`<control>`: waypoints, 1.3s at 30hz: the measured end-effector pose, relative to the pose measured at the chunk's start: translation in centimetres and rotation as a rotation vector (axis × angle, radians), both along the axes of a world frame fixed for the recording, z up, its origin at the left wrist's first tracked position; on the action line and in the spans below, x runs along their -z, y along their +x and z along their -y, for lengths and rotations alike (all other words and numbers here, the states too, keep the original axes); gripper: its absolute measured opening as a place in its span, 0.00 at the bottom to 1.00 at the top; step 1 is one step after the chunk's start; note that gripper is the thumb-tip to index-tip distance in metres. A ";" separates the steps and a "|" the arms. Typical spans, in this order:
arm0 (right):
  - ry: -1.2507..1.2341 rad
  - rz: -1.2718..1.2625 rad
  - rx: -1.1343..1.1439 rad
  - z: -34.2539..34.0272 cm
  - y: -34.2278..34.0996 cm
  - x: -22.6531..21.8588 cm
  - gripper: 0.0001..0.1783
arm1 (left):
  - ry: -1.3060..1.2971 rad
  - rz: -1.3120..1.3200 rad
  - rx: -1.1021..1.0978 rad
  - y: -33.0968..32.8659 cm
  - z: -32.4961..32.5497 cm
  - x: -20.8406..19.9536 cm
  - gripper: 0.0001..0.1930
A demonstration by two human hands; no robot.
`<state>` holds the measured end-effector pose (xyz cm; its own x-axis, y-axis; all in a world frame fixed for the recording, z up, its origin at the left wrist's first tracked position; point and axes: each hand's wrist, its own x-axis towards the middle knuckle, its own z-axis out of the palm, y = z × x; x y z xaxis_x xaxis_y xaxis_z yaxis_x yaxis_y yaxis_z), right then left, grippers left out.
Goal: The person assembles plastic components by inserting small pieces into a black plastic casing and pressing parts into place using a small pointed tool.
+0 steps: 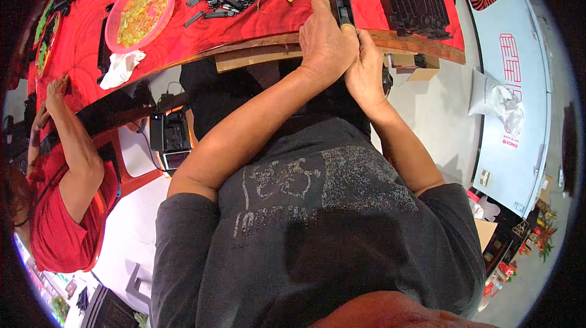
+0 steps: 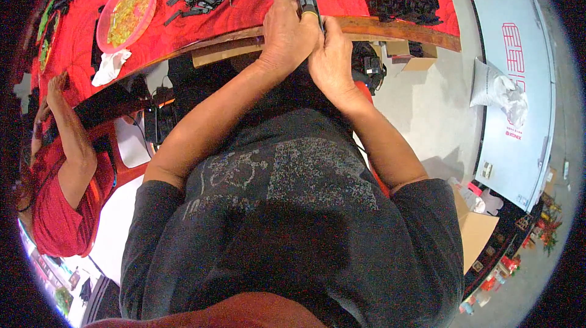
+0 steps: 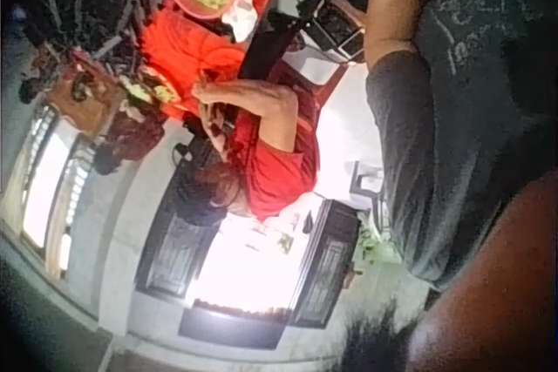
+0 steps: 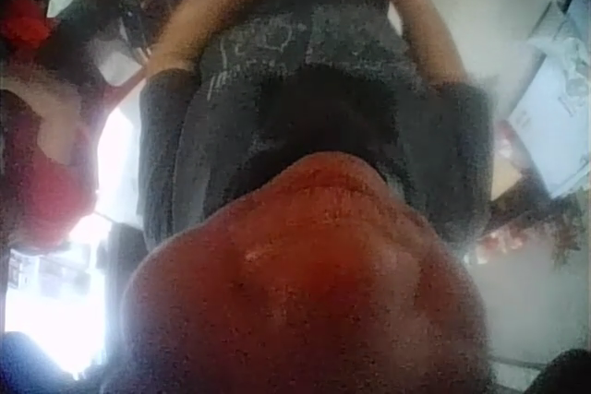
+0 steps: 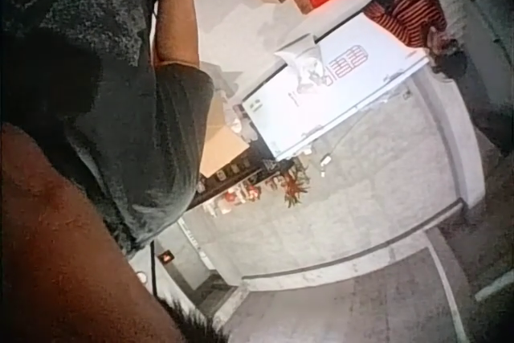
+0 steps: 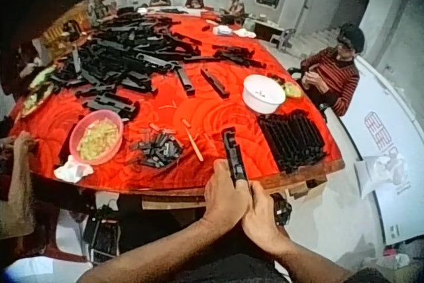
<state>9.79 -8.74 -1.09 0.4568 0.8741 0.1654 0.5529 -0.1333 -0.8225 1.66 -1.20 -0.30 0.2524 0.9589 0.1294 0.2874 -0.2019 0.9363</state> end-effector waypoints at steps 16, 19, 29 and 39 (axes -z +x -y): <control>0.055 -0.002 0.034 -0.3 0.5 0.6 0.12 | -0.110 -0.061 0.103 -0.4 -1.2 1.2 0.32; 0.012 -0.075 0.159 -0.8 4.3 2.5 0.13 | -0.022 0.017 0.117 -0.5 -0.5 1.3 0.39; 0.055 0.786 0.457 -6.4 20.0 -0.2 0.17 | 0.286 -0.034 0.161 -1.7 0.2 3.5 0.26; -0.058 0.772 0.599 -7.7 20.9 0.9 0.18 | 0.224 0.024 0.224 -3.0 0.6 3.2 0.25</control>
<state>30.65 -1.00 -2.01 0.6119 0.5492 0.5692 0.7642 -0.5960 -0.2465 -1.37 -1.84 -3.53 0.4482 0.8269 0.3395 0.1906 -0.4595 0.8675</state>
